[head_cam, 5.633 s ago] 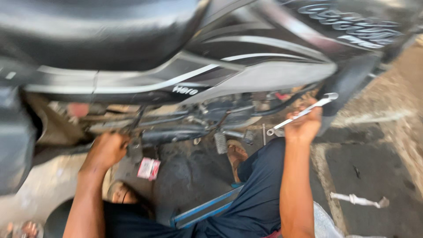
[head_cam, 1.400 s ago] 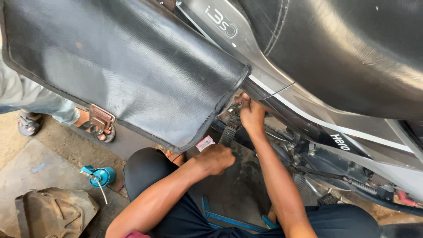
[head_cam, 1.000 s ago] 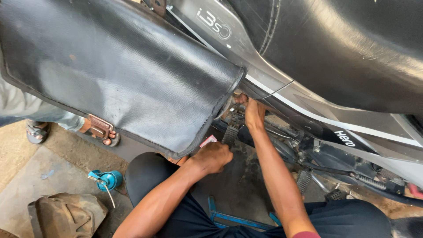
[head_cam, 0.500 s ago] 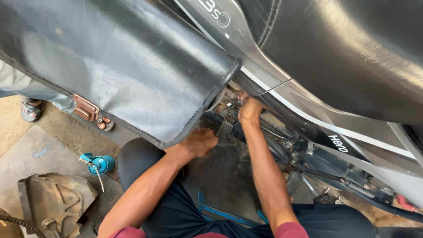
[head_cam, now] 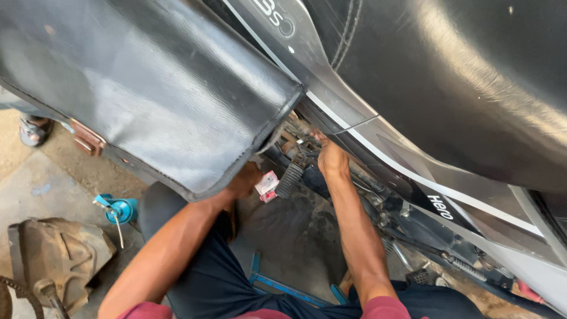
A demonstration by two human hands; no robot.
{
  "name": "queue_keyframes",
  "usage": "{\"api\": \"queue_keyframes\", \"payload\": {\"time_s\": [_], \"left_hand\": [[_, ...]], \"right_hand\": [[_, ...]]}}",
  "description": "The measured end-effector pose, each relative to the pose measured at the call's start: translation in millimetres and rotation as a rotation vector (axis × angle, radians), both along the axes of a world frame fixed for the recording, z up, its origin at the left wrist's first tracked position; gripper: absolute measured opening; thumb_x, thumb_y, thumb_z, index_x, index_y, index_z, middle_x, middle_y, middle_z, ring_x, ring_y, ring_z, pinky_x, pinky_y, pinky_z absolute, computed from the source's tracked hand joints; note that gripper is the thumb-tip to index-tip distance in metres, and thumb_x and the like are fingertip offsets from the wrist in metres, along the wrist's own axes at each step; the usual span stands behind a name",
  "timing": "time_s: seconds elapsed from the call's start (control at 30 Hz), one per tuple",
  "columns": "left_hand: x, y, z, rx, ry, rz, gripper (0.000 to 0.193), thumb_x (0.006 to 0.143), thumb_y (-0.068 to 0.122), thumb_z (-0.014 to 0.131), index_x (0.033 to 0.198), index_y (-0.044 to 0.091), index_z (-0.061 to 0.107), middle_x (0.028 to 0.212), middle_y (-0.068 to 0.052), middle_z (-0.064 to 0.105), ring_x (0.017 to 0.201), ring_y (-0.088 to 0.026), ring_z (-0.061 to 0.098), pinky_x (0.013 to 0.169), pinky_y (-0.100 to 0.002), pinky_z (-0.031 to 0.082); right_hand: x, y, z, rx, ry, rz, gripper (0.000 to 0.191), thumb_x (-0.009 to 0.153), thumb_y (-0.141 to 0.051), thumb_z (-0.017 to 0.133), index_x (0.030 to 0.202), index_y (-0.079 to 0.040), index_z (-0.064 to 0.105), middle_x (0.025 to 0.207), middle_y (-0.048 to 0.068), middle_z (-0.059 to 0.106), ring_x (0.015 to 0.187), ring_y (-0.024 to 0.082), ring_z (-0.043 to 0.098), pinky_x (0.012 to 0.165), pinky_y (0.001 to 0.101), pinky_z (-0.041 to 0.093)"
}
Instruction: The person uses a wrench to tighten bolts on the lower frame of a motorcycle. They work on both sides of the bike, adjusting components near the foot pegs and under the seat area.
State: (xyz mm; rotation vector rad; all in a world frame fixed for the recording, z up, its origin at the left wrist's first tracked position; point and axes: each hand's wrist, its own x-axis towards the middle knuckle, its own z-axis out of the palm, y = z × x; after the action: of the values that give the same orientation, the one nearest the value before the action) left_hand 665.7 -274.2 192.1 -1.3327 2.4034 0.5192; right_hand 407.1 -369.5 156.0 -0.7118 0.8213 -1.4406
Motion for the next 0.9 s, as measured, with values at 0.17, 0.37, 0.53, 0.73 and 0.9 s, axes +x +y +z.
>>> {"api": "queue_keyframes", "payload": {"time_s": [0.17, 0.37, 0.53, 0.73, 0.9], "left_hand": [[15.2, 0.1, 17.6, 0.003, -0.093, 0.061, 0.025, 0.078, 0.017, 0.074, 0.102, 0.007, 0.074, 0.108, -0.016, 0.072, 0.108, -0.035, 0.068, 0.091, -0.046, 0.056], [-38.9, 15.6, 20.8, 0.114, 0.040, -0.029, 0.026, 0.080, 0.019, 0.073, 0.103, 0.008, 0.075, 0.109, -0.016, 0.073, 0.109, -0.035, 0.068, 0.091, -0.046, 0.056], [-60.3, 25.2, 22.6, 0.092, 0.179, 0.010, 0.030, 0.075, 0.028, 0.076, 0.097, 0.007, 0.074, 0.106, -0.019, 0.071, 0.107, -0.037, 0.066, 0.087, -0.049, 0.054], [-37.5, 42.7, 51.5, 0.031, 0.168, 0.108, 0.023, 0.077, 0.022, 0.068, 0.093, 0.009, 0.078, 0.099, -0.019, 0.075, 0.102, -0.037, 0.070, 0.087, -0.047, 0.056], [-26.4, 65.9, 58.2, 0.068, 0.118, 0.170, 0.025, 0.075, 0.022, 0.071, 0.090, 0.003, 0.077, 0.095, -0.022, 0.075, 0.096, -0.036, 0.072, 0.085, -0.045, 0.057]], "right_hand": [[0.9, -0.1, 1.7, -0.053, 0.084, 0.001, 0.007, 0.098, -0.005, 0.059, 0.094, -0.001, 0.063, 0.090, 0.007, 0.062, 0.084, 0.019, 0.058, 0.083, 0.0364, 0.050], [11.3, 17.4, 2.9, -0.087, 0.230, -0.137, 0.019, 0.106, -0.009, 0.054, 0.090, -0.001, 0.060, 0.087, 0.007, 0.061, 0.084, 0.018, 0.061, 0.082, 0.0357, 0.052], [13.7, 27.3, 62.2, -0.161, 0.771, 0.063, 0.037, 0.114, -0.019, 0.046, 0.084, -0.001, 0.059, 0.081, 0.003, 0.063, 0.076, 0.014, 0.052, 0.075, 0.0310, 0.045], [59.3, 92.2, 160.4, -1.038, 0.813, 0.325, 0.004, 0.086, -0.003, 0.057, 0.085, -0.003, 0.061, 0.087, 0.009, 0.067, 0.088, 0.025, 0.068, 0.087, 0.0422, 0.056], [21.6, 230.4, 141.1, -1.117, 0.987, -0.071, 0.011, 0.076, -0.005, 0.073, 0.083, -0.004, 0.065, 0.105, 0.012, 0.072, 0.120, 0.039, 0.064, 0.104, 0.0534, 0.053]]}}
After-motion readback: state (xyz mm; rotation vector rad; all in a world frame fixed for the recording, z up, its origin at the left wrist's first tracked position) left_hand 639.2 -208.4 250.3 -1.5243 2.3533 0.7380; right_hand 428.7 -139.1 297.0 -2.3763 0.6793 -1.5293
